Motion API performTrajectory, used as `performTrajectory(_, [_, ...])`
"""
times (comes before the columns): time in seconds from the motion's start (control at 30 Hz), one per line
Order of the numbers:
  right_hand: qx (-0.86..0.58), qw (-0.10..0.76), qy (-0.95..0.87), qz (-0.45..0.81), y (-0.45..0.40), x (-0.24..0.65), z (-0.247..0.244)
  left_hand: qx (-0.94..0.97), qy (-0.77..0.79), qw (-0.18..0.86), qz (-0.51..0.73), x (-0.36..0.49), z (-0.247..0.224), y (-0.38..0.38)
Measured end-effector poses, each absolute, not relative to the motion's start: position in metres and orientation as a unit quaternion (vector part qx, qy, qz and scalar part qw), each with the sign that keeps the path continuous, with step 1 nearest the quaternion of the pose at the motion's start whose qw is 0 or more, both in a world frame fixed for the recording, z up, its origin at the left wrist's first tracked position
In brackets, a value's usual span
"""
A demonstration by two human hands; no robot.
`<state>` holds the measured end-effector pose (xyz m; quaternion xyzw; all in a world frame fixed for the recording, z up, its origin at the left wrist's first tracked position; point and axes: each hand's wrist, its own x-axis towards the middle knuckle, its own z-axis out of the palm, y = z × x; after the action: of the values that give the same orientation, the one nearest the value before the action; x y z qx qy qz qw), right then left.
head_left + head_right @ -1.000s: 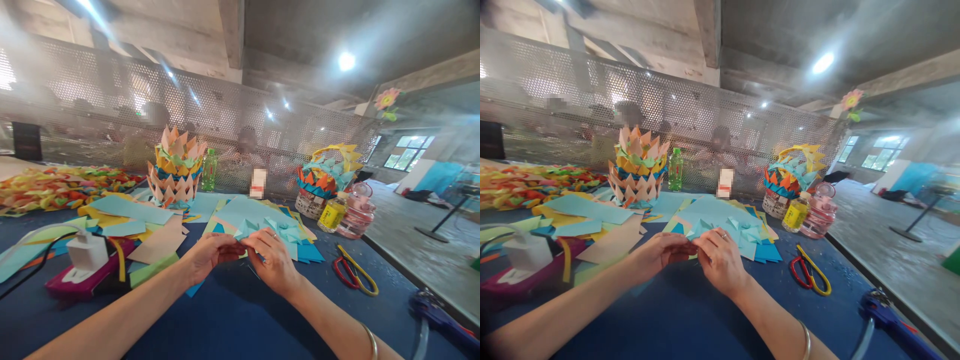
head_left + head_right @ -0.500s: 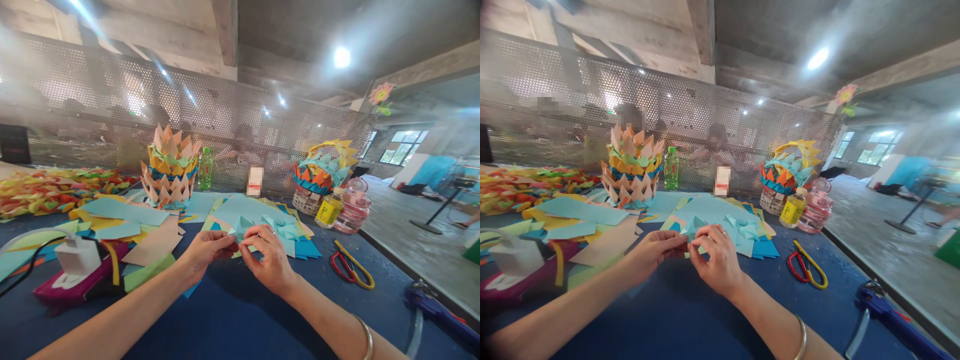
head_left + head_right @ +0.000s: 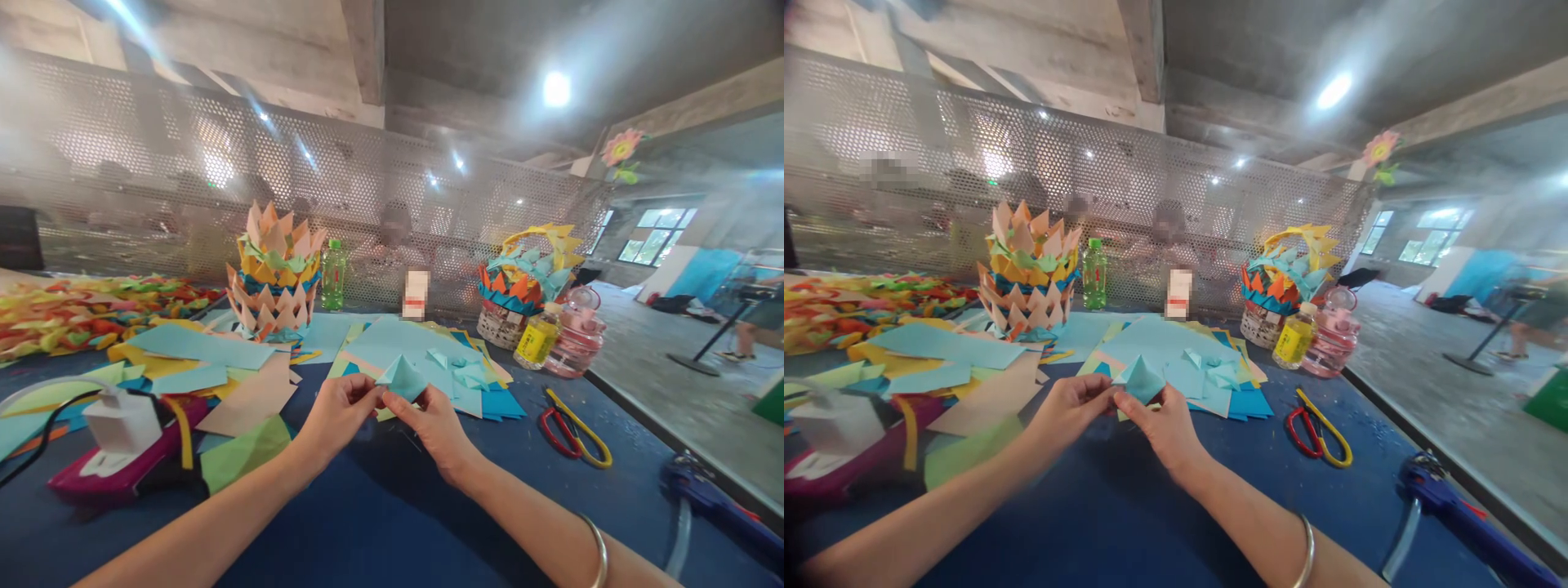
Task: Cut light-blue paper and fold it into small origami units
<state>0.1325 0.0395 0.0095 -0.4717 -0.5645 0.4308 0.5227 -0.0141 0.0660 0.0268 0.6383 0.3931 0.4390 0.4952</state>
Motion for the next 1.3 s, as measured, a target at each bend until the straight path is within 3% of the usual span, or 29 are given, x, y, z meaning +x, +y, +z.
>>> performTrajectory(0.13, [-0.461,0.537,-0.567,0.422,0.042,0.134,0.008,0.652,0.394,0.489,0.425,-0.014,0.026,0.066])
performTrajectory(0.3, [-0.466,0.536,-0.560,0.426,0.045,0.138,0.008,0.597,0.392,0.561,0.418,-0.014,0.026,0.069])
performTrajectory(0.6, [-0.397,0.524,-0.514,0.551,0.039,0.136,0.015,0.517,0.356,0.666,0.403,-0.020,0.023,0.072])
performTrajectory(0.83, [-0.442,0.523,-0.521,0.510,0.042,0.141,0.016,0.530,0.390,0.636,0.403,-0.019,0.026,0.073])
performTrajectory(1.07, [-0.409,0.586,-0.514,0.474,0.047,0.147,0.013,0.517,0.418,0.625,0.410,-0.019,0.027,0.078])
performTrajectory(1.3, [-0.413,0.553,-0.582,0.430,0.045,0.144,0.010,0.552,0.413,0.582,0.432,-0.020,0.023,0.083])
